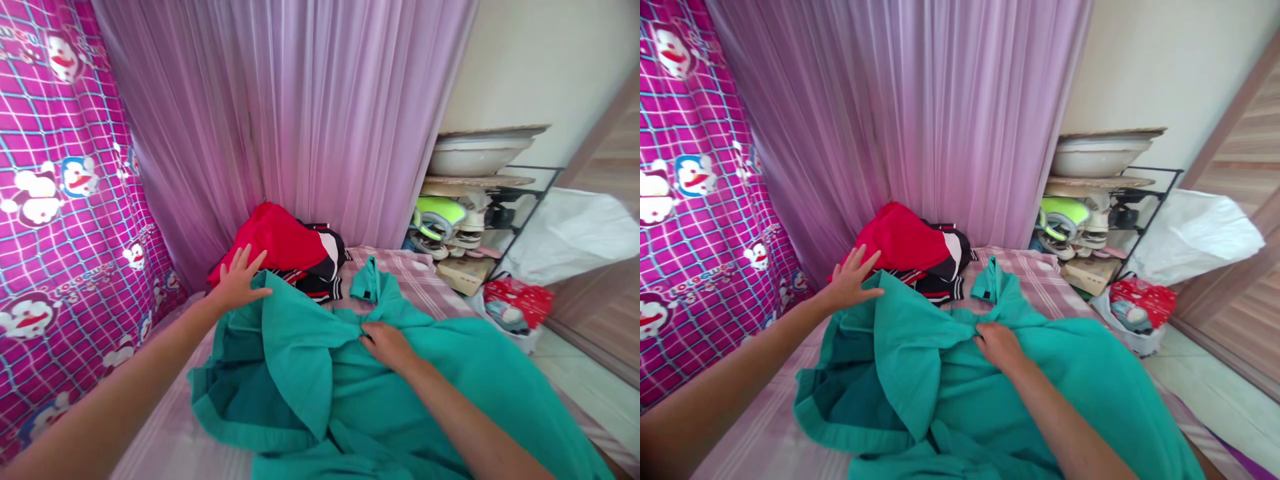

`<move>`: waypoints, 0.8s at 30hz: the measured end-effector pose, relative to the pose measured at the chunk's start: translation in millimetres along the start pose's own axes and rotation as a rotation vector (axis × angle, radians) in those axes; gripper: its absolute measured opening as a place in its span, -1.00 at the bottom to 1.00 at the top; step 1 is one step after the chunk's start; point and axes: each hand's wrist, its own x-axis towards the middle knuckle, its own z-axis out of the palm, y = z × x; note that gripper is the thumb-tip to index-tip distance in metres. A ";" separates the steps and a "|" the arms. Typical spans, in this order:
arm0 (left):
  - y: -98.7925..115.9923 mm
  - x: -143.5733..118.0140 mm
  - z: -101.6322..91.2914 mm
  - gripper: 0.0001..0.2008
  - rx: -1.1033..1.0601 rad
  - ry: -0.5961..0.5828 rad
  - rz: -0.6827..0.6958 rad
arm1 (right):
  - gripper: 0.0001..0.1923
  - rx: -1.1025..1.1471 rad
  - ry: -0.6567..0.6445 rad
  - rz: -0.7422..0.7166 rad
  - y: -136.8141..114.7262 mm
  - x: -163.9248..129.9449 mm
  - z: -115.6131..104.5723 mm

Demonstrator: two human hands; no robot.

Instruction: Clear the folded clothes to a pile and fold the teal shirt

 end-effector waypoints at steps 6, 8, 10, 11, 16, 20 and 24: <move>0.8 36.5 54.7 -0.16 -0.046 -0.321 0.013 | -0.79 0.080 0.236 -0.143 17.8 -44.2 39.9; -9.9 37.9 66.9 -0.30 -0.146 -0.385 0.049 | -0.80 0.145 0.397 -0.234 31.7 -61.4 47.0; -19.4 37.2 73.1 -0.38 -0.203 -0.424 0.086 | -0.79 0.211 0.546 -0.268 44.7 -74.1 49.4; -22.2 36.2 74.4 -0.40 -0.199 -0.437 0.100 | -0.79 0.237 0.597 -0.264 49.6 -77.9 49.1; -12.5 26.0 75.0 -0.15 0.044 -0.531 0.075 | -0.77 0.288 0.653 -0.208 54.7 -76.1 45.9; 2.0 18.5 78.3 -0.09 0.111 -0.580 0.030 | -0.81 0.293 0.618 -0.169 50.6 -69.7 52.3; 2.7 22.2 89.7 -0.18 0.120 -0.534 -0.008 | -0.71 0.249 0.614 -0.152 51.0 -70.5 54.6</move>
